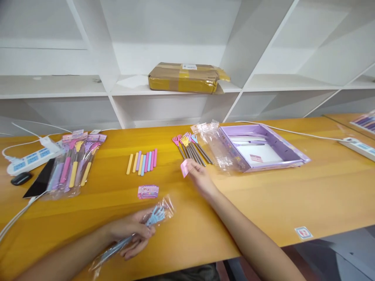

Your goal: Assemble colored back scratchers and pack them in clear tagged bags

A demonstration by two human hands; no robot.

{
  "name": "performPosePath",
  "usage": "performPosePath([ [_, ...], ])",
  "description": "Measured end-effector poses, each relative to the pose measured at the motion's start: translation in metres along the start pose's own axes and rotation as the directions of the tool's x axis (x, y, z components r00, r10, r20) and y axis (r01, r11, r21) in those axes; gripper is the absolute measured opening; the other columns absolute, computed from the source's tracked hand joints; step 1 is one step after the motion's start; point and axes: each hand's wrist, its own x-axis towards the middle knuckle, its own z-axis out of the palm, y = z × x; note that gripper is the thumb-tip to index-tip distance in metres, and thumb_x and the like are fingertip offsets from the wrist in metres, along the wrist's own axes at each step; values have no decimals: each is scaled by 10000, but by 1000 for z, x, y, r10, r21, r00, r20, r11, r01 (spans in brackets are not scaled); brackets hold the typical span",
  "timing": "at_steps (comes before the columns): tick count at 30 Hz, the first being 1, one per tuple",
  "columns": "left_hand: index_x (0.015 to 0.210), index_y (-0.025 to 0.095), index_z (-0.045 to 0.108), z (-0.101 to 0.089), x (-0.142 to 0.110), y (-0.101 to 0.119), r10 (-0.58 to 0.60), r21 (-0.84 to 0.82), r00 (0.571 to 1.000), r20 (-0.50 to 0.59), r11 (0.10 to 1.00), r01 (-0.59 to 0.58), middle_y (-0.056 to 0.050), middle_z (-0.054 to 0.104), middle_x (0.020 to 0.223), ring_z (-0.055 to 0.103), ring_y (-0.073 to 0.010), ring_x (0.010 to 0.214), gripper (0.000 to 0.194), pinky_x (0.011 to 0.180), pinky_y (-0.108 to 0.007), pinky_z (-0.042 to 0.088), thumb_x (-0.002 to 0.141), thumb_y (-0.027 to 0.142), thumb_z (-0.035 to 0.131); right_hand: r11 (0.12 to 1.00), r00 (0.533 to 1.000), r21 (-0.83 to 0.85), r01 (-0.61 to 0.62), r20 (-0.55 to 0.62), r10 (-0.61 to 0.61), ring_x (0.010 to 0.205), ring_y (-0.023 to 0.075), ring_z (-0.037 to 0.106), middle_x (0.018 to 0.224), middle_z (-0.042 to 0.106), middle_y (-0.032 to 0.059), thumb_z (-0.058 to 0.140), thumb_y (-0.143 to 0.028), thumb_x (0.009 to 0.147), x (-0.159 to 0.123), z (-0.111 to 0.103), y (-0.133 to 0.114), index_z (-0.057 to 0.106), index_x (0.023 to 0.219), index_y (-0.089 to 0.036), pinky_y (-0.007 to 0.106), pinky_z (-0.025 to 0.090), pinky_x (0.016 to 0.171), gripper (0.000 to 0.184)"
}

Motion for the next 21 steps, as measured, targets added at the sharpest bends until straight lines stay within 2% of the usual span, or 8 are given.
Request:
performPosePath([
  [2, 1658, 267, 320, 1, -1, 1, -119, 90, 985, 122, 990, 108, 80, 613, 538, 599, -166, 359, 831, 332, -165, 432, 908, 193, 669, 1000, 999, 13, -21, -44, 21, 771, 183, 585, 852, 630, 32, 531, -708, 1039, 3, 2, -2, 609, 834, -233, 322, 521, 743, 523],
  [4, 1630, 255, 360, 1, -1, 2, -200, 166, 960, 196, 972, 169, 44, 683, 572, 600, -175, 358, 770, 337, -190, 470, 921, 209, 657, 999, 998, -9, -47, 34, 47, 743, 181, 608, 829, 675, 23, 645, -695, 983, 3, 17, -3, 660, 859, -232, 318, 524, 721, 480],
  [8, 1345, 239, 541, 0, -2, 1, -196, 184, 966, 168, 969, 164, 45, 675, 553, 547, -169, 315, 458, 298, -190, 412, 914, 276, 691, 993, 976, -105, -56, 205, 76, 748, 192, 655, 845, 754, 40, 770, -644, 910, 7, 66, -4, 771, 896, -215, 328, 549, 735, 429],
  [11, 1245, 220, 601, 3, -4, 3, -163, 166, 972, 168, 977, 135, 77, 592, 517, 522, -148, 308, 359, 296, -179, 363, 906, 279, 705, 984, 976, -177, 0, 213, 38, 863, 213, 663, 959, 753, 69, 802, -622, 895, 17, 86, -4, 799, 924, -220, 367, 559, 859, 403],
  [14, 1301, 195, 652, 7, -7, 4, -88, 105, 988, 129, 992, 75, 92, 522, 545, 525, -126, 327, 423, 299, -173, 316, 890, 256, 736, 984, 991, -173, 38, 135, -14, 921, 218, 642, 1028, 704, 92, 675, -746, 945, 19, 79, -5, 787, 989, -212, 372, 546, 906, 547],
  [16, 1267, 174, 682, 7, -8, 4, -29, 51, 996, 82, 998, 24, 92, 494, 551, 501, -121, 316, 399, 283, -185, 300, 882, 258, 748, 997, 984, 0, -73, 164, 72, 747, 183, 591, 954, 675, 76, 407, -888, 981, 9, 65, -7, 762, 1033, -203, 327, 528, 716, 773],
  [18, 1178, 163, 692, 5, -6, 2, 33, -4, 999, 34, 999, -33, 95, 468, 525, 466, -119, 297, 319, 266, -193, 296, 883, 271, 745, 942, 933, 211, -262, 304, 192, 615, 149, 513, 924, 665, 60, 215, -993, 918, -11, 53, -10, 731, 1128, -200, 282, 428, 544, 969],
  [21, 1071, 174, 662, 2, -3, -1, 93, -68, 996, -14, 993, -94, 109, 439, 500, 428, -110, 282, 250, 258, -185, 296, 869, 289, 754, 869, 836, 260, -421, 484, 260, 599, 116, 490, 924, 664, 35, 492, -1018, 819, -47, 49, -20, 673, 1261, -209, 224, 308, 495, 940],
])
